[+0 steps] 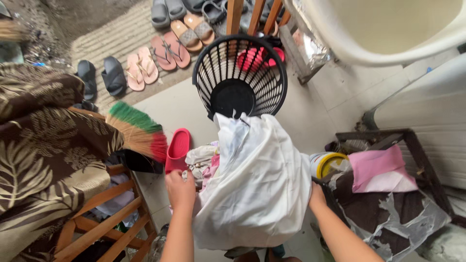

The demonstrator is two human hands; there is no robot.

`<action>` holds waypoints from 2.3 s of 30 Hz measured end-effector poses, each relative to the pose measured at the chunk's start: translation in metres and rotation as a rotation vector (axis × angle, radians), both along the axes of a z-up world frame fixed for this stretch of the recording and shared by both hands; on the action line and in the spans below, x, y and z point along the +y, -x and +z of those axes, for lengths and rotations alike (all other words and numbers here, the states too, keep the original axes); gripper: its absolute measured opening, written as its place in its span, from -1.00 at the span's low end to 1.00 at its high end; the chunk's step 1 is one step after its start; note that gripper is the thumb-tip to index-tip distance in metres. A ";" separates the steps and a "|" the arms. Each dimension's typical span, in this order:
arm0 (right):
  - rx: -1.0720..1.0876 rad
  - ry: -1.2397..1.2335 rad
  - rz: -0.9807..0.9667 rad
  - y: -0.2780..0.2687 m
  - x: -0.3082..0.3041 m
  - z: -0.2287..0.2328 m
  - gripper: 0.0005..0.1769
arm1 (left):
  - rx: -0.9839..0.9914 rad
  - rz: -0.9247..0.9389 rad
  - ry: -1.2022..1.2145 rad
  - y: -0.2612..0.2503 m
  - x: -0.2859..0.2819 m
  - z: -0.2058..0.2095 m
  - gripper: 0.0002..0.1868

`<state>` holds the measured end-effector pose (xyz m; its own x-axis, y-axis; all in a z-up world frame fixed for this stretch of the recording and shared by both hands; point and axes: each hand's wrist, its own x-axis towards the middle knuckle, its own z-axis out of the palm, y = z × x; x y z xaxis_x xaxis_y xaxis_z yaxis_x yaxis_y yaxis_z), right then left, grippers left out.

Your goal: The person washes clothes by hand in a basin of water, scrubbing and wringing various items before placing them aside.

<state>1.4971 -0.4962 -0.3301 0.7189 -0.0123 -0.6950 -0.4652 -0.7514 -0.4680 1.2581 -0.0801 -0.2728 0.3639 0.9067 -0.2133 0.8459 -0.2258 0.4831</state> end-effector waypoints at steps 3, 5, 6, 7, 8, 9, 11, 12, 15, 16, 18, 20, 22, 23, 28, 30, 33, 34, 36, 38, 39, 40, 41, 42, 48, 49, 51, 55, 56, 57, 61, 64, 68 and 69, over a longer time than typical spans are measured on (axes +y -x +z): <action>0.139 -0.064 -0.091 -0.002 -0.007 0.019 -0.15 | -0.010 0.021 0.177 0.005 -0.029 0.053 -0.54; 0.352 -0.230 -0.260 0.002 0.001 0.027 -0.07 | 0.070 -0.084 0.259 0.004 -0.048 0.079 -0.42; 0.377 -0.217 -0.218 0.000 0.006 0.030 -0.08 | 0.112 -0.134 0.301 0.000 -0.055 0.089 -0.36; 0.396 -0.181 -0.006 -0.008 0.016 0.028 -0.06 | 0.141 -0.118 0.290 -0.008 -0.063 0.096 -0.21; 0.412 -0.143 0.206 -0.018 0.026 0.025 -0.02 | 0.171 -0.103 0.279 -0.018 -0.074 0.103 -0.02; 0.393 -0.064 0.295 -0.028 0.026 0.025 0.01 | 0.210 -0.089 0.278 -0.028 -0.088 0.109 0.20; 0.346 0.090 0.479 -0.060 0.043 0.013 0.11 | 0.272 0.032 0.296 -0.055 -0.109 0.114 0.36; 0.286 0.110 0.533 -0.090 0.054 0.006 0.09 | 0.302 0.095 0.304 -0.070 -0.116 0.114 0.46; 0.105 0.210 0.575 -0.155 0.078 -0.018 0.05 | 0.369 0.261 0.464 -0.102 -0.131 0.104 0.66; 0.077 0.192 0.618 -0.179 0.087 -0.027 0.04 | 0.391 0.282 0.472 -0.111 -0.135 0.099 0.69; 0.076 0.162 0.582 -0.219 0.118 -0.049 -0.05 | 0.439 0.325 0.487 -0.118 -0.133 0.086 0.74; 0.130 0.046 0.348 -0.241 0.148 -0.074 -0.18 | 0.456 0.321 0.475 -0.118 -0.130 0.073 0.72; 0.233 -0.123 0.096 -0.254 0.173 -0.097 -0.27 | 0.443 0.336 0.450 -0.113 -0.135 0.063 0.71; 0.304 -0.188 -0.016 -0.263 0.187 -0.107 -0.33 | 0.418 0.343 0.429 -0.111 -0.136 0.058 0.72; 0.703 -0.591 -0.392 -0.267 0.237 -0.143 -0.67 | 0.341 0.354 0.346 -0.102 -0.147 0.043 0.66; 0.713 -0.637 -0.372 -0.267 0.253 -0.149 -0.82 | 0.339 0.352 0.346 -0.101 -0.147 0.041 0.66; 0.692 -0.707 -0.284 -0.283 0.295 -0.136 -0.88 | 0.359 0.352 0.357 -0.100 -0.148 0.045 0.66; 0.734 -0.666 -0.298 -0.294 0.315 -0.124 -0.91 | 0.367 0.341 0.371 -0.102 -0.147 0.048 0.66; 0.790 -0.620 -0.316 -0.301 0.337 -0.100 -0.92 | 0.385 0.312 0.395 -0.102 -0.145 0.058 0.65; 0.798 -0.628 -0.322 -0.314 0.353 -0.065 -0.92 | 0.350 0.328 0.388 -0.099 -0.145 0.070 0.64; 0.786 -0.607 -0.275 -0.321 0.356 -0.044 -0.95 | 0.332 0.339 0.384 -0.097 -0.148 0.077 0.63; 0.773 -0.586 -0.229 -0.327 0.353 -0.022 -0.96 | 0.320 0.347 0.350 -0.095 -0.153 0.082 0.63; 0.767 -0.563 -0.181 -0.322 0.351 0.003 -0.96 | 0.314 0.362 0.314 -0.088 -0.157 0.087 0.62; 0.760 -0.596 -0.162 -0.311 0.346 0.028 -0.95 | 0.308 0.377 0.278 -0.079 -0.164 0.094 0.62; 0.729 -0.677 -0.042 -0.292 0.317 0.176 -0.89 | 0.220 0.635 0.108 -0.021 -0.221 0.127 0.52; 0.721 -0.724 -0.014 -0.290 0.307 0.197 -0.85 | 0.210 0.657 0.091 -0.014 -0.221 0.130 0.51; 0.693 -0.825 0.025 -0.289 0.295 0.237 -0.78 | 0.195 0.695 0.079 -0.002 -0.233 0.138 0.49; 0.672 -0.900 0.069 -0.287 0.247 0.325 -0.72 | 0.146 0.748 0.067 0.007 -0.219 0.153 0.43; 0.677 -0.895 0.091 -0.285 0.247 0.351 -0.70 | 0.123 0.759 0.051 0.005 -0.214 0.157 0.42; 0.674 -0.915 0.091 -0.283 0.247 0.376 -0.67 | 0.104 0.773 0.035 0.002 -0.208 0.161 0.41; 0.661 -0.973 0.041 -0.269 0.231 0.442 -0.64 | 0.008 0.783 0.013 -0.011 -0.174 0.163 0.37; 0.683 -1.067 -0.016 -0.271 0.218 0.457 -0.69 | -0.011 0.777 0.071 -0.025 -0.164 0.164 0.37; 0.580 -1.112 -0.029 -0.285 0.202 0.465 -0.80 | -0.021 0.729 0.133 -0.055 -0.141 0.170 0.33; 0.553 -1.129 -0.047 -0.287 0.195 0.469 -0.78 | -0.024 0.709 0.137 -0.062 -0.133 0.172 0.32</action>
<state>1.7839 -0.3012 0.1385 0.3432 0.7668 -0.5424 -0.8194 -0.0378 -0.5720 1.3202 -0.2132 -0.1009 -0.2961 0.8921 -0.3413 0.7554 0.4374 0.4880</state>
